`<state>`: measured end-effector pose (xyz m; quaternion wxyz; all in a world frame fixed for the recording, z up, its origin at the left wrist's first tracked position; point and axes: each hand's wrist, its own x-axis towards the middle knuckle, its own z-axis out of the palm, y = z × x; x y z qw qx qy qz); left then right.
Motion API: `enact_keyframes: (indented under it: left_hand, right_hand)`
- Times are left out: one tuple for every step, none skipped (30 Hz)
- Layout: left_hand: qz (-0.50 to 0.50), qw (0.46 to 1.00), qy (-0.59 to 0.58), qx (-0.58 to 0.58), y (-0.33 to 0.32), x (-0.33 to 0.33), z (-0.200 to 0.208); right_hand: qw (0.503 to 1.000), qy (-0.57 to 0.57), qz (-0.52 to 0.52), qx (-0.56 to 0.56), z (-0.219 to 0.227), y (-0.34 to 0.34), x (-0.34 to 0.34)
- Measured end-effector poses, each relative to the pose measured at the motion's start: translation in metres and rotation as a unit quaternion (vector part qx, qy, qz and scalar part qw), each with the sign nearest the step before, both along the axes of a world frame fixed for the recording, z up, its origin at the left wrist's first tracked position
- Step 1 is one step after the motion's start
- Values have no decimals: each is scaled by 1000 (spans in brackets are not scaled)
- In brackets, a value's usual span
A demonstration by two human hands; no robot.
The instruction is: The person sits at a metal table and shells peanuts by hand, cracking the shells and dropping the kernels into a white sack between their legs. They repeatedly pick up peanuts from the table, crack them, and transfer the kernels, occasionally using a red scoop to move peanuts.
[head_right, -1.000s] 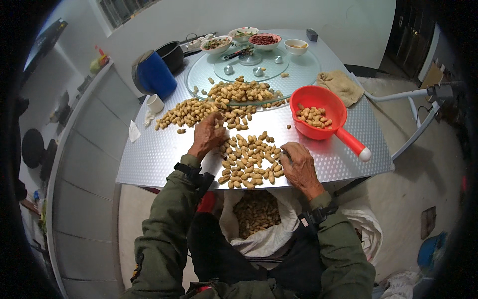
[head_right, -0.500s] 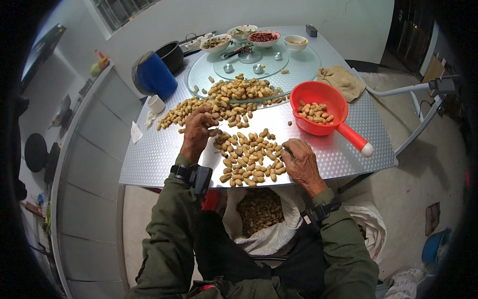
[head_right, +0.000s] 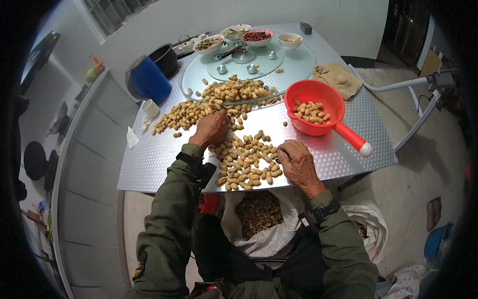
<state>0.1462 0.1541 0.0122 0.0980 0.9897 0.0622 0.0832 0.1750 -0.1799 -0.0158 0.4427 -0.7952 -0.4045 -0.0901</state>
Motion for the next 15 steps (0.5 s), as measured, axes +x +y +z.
enact_keyframes:
  left_hand:
    - [4,1000,5,5,1,2,-2]
    - [6,1000,11,7,2,4,-4]
    - [-5,1000,5,9,3,5,-7]
    - [-18,1000,0,8,6,4,-8]
    - [-31,999,-5,7,9,4,-9]
    - [-27,1000,2,9,9,5,-10]
    - [-24,1000,9,11,10,5,-10]
    - [-20,1000,15,13,10,5,-10]
    - [-27,1000,13,7,9,4,-9]
    - [-34,999,12,1,9,2,-8]
    - [-44,999,9,-4,8,0,-7]
    - [-44,999,1,-28,9,-2,-6]
    - [-46,998,-8,-52,10,-4,-4]
    - [-49,996,-16,-76,11,-6,-3]
    - [-44,992,-13,-119,11,-8,-2]
  right_hand:
    - [1000,-1,1,4,0,0,0]
    - [1000,2,-1,2,0,0,0]
    - [1000,5,-3,4,0,0,0]
    - [1000,9,-4,5,0,0,0]
    - [1000,6,-3,7,0,0,-1]
    - [1000,3,-2,9,-1,0,-1]
    - [1000,2,-3,12,-1,0,0]
    - [1000,0,0,12,-1,0,0]
    - [1000,-1,0,13,-1,0,0]
    - [1000,-1,0,14,-1,-1,0]
    - [1000,3,0,13,-1,-1,0]
    - [1000,7,0,13,-2,-1,0]
    - [1000,11,-1,12,-2,-1,1]
    - [1000,15,-1,14,-2,-2,1]
    - [1000,20,-2,17,-2,-3,1]
